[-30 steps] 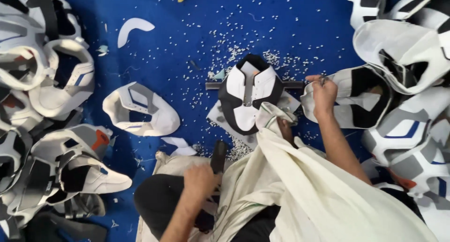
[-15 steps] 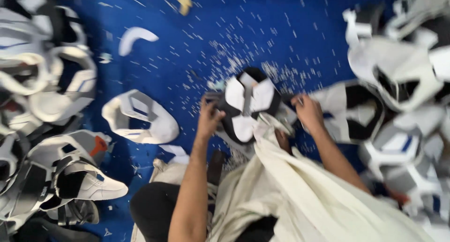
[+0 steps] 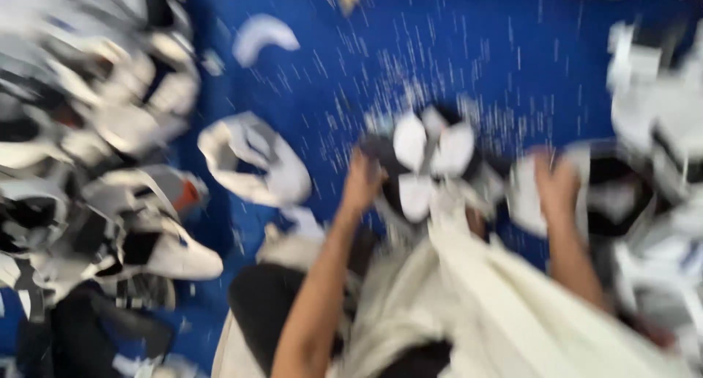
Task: Punching holes into shoe upper components using a manual hole punch tool and a mallet.
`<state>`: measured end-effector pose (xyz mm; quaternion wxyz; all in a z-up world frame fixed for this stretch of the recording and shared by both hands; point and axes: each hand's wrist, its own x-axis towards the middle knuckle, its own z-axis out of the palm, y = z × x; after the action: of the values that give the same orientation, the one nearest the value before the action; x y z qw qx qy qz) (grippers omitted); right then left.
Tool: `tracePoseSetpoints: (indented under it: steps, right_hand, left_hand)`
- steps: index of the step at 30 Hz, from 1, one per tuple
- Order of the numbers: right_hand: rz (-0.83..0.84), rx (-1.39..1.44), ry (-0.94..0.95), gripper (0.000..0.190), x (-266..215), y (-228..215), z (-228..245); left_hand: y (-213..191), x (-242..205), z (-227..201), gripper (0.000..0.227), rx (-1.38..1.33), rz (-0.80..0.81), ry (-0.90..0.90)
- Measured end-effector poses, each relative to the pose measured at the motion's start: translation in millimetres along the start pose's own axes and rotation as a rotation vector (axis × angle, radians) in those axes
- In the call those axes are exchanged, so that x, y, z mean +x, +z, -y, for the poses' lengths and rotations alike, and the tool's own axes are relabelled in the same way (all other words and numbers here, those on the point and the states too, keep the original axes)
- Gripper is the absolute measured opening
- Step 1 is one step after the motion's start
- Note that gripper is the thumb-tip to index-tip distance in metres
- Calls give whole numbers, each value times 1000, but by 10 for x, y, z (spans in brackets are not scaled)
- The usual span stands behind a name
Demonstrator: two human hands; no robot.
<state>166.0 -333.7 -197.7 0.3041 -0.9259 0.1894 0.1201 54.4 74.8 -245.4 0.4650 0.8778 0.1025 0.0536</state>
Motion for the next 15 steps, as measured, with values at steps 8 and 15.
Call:
tracePoseSetpoints:
  steps: [8,15]
  right_hand:
    - [685,907,-231,11,-476,-1,1411]
    - [1007,872,-416,7,-656,836,1868]
  left_hand:
    - [-1479,-1147,-2019,64,467,266,-141]
    - [-1156,-1896,-1936,85,906,297,-108]
